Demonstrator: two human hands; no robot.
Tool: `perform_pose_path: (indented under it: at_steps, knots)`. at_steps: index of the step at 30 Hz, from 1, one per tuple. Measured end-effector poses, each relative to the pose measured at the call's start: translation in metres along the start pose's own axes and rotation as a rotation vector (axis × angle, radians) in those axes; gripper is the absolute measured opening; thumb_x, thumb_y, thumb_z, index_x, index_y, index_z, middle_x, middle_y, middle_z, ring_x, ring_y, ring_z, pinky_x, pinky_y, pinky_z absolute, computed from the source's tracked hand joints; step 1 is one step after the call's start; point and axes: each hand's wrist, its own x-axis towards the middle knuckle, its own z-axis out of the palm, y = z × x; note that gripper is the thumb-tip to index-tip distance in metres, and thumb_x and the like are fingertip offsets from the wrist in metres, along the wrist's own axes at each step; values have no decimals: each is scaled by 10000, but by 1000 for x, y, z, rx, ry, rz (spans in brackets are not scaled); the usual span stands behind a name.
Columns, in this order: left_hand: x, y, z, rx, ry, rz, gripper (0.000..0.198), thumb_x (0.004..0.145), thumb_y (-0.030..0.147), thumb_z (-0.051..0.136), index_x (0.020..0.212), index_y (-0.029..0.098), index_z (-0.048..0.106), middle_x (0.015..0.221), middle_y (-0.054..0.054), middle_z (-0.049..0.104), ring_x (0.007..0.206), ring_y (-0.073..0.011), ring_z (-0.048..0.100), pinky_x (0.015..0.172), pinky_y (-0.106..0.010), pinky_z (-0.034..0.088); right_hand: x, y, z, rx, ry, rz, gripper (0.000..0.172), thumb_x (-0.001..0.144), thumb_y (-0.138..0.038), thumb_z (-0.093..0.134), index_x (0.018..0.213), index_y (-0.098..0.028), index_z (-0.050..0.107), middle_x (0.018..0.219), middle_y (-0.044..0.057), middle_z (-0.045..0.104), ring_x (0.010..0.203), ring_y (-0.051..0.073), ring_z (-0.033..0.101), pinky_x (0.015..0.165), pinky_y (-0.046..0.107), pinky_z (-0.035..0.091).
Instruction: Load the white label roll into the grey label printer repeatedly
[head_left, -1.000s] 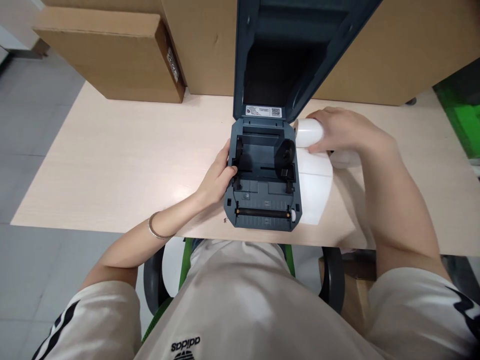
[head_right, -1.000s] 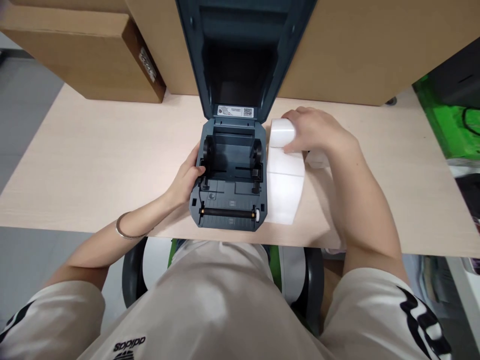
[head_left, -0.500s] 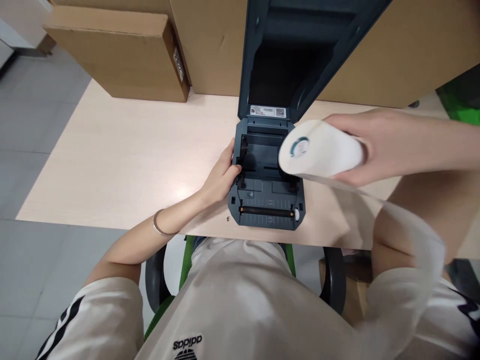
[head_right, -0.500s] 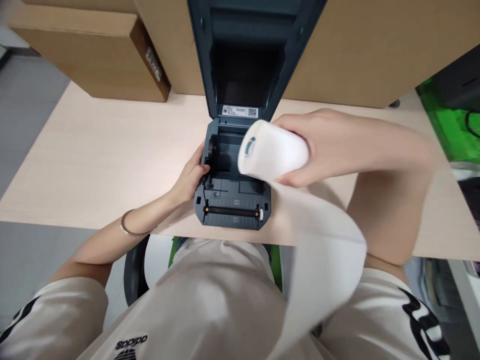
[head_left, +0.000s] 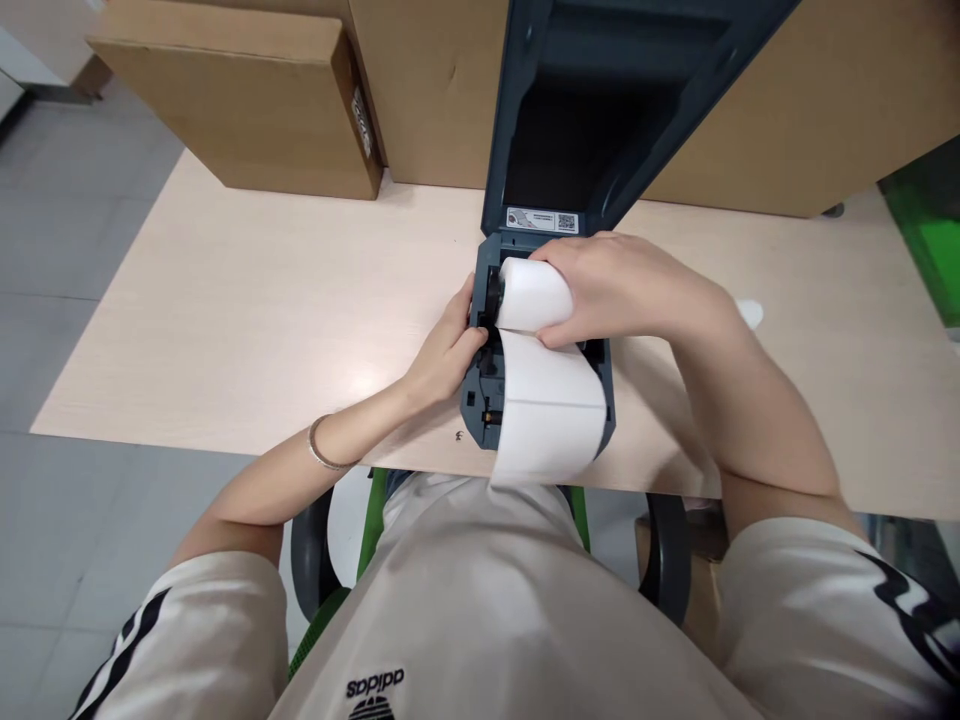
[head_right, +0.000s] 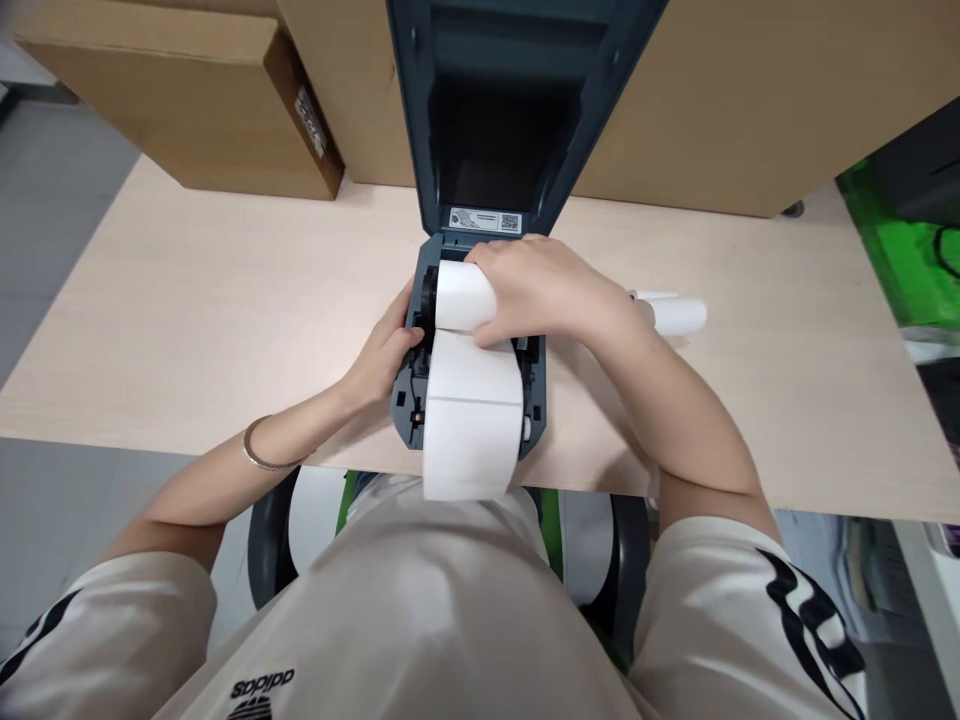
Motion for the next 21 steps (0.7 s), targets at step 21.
perform_pose_path:
  at_steps: [21]
  knots:
    - [0, 3, 0, 33, 15, 3, 772, 968, 335, 566, 1708, 232, 369, 1840, -79, 358, 1718, -315, 326, 1431, -489, 248, -106, -97, 85, -107, 437, -210, 975, 1064, -742, 414, 1570, 83, 535, 1637, 334, 501, 1527, 477, 516, 1232, 613, 480]
